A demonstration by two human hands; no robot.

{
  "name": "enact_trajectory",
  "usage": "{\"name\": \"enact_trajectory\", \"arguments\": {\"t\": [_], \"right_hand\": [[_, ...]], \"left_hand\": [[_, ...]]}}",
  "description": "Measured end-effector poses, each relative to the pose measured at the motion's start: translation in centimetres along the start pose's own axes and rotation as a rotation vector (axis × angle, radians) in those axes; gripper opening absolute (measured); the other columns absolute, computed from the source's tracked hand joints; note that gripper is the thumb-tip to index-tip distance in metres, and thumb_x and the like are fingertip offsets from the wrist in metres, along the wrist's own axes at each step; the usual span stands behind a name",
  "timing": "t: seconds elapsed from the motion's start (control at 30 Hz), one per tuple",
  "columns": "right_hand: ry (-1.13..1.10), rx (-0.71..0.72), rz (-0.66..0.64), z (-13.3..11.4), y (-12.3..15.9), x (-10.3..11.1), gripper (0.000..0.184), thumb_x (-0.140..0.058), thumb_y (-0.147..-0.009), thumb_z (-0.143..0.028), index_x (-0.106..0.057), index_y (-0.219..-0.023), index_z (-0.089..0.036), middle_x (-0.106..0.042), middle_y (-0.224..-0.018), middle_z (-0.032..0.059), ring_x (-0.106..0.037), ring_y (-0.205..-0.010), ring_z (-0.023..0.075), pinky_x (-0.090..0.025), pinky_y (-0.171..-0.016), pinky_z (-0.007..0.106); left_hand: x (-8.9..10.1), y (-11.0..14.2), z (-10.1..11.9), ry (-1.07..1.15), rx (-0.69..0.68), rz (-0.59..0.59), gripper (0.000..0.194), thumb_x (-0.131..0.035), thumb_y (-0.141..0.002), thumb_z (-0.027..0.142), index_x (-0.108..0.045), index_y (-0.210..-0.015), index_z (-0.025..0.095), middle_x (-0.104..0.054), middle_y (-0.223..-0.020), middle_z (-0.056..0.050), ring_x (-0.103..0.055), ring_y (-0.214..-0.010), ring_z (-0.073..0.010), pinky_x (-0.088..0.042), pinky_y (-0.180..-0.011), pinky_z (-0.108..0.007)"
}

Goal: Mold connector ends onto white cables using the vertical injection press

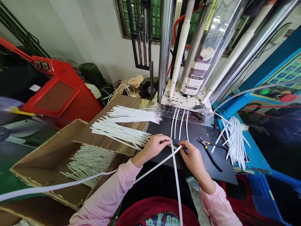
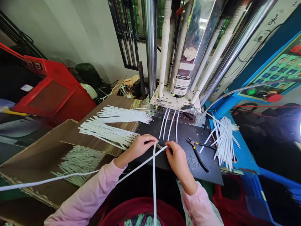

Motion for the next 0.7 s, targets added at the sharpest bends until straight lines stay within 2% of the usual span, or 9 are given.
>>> {"name": "enact_trajectory", "arguments": {"t": [0.1,0.3,0.47,0.57,0.7], "right_hand": [[-0.053,0.013,-0.023,0.1,0.1,-0.1,0.017,-0.052,-0.089,-0.022,-0.065,-0.1,-0.024,-0.074,-0.097,0.0033,-0.07,-0.09,0.02,-0.053,-0.083,0.032],[-0.107,-0.06,-0.025,1.0,0.4,0.2,0.014,-0.056,-0.09,-0.029,-0.069,-0.094,-0.023,-0.074,-0.09,0.0027,-0.07,-0.081,0.0197,-0.054,-0.077,0.031],[-0.177,-0.125,-0.014,2.0,0.4,0.5,0.017,-0.059,-0.089,-0.035,-0.07,-0.091,-0.022,-0.074,-0.088,0.0044,-0.07,-0.079,0.0209,-0.054,-0.073,0.031],[-0.197,-0.132,0.003,2.1,1.0,1.0,0.019,-0.059,-0.09,-0.037,-0.07,-0.092,-0.022,-0.073,-0.089,0.0045,-0.068,-0.078,0.02,-0.053,-0.073,0.03],[-0.141,-0.063,0.001,0.8,2.0,1.1,0.017,-0.057,-0.093,-0.034,-0.069,-0.09,-0.023,-0.07,-0.087,0.004,-0.066,-0.081,0.0201,-0.051,-0.076,0.031]], "left_hand": [[-1.0,0.0,-0.7,-0.014,0.009,-0.043,0.012,-0.065,-0.091,0.02,-0.077,-0.09,0.021,-0.078,-0.091,-0.003,-0.071,-0.086,-0.0176,-0.053,-0.086,-0.03],[-2.1,-0.3,-1.4,-0.018,0.008,-0.113,0.013,-0.063,-0.092,0.021,-0.076,-0.093,0.02,-0.077,-0.093,-0.004,-0.07,-0.088,-0.018,-0.052,-0.088,-0.03],[-2.6,-0.5,-0.9,-0.053,-0.032,-0.159,0.015,-0.059,-0.095,0.022,-0.072,-0.091,0.018,-0.073,-0.093,-0.005,-0.068,-0.088,-0.0173,-0.052,-0.085,-0.029],[-2.4,0.6,0.4,-0.121,-0.1,-0.155,0.019,-0.053,-0.098,0.021,-0.069,-0.092,0.017,-0.069,-0.096,-0.007,-0.066,-0.091,-0.0172,-0.053,-0.085,-0.029],[-2.4,3.3,1.6,-0.294,-0.18,-0.127,0.022,-0.045,-0.102,0.022,-0.066,-0.1,0.017,-0.068,-0.1,-0.008,-0.065,-0.097,-0.0193,-0.054,-0.091,-0.035]]}}
Point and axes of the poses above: each hand's wrist, its own y-axis away from the middle knuckle, its own x-axis out of the back of the hand, z = x × y, the point moved 10 cm from there along -y, towards the middle knuckle
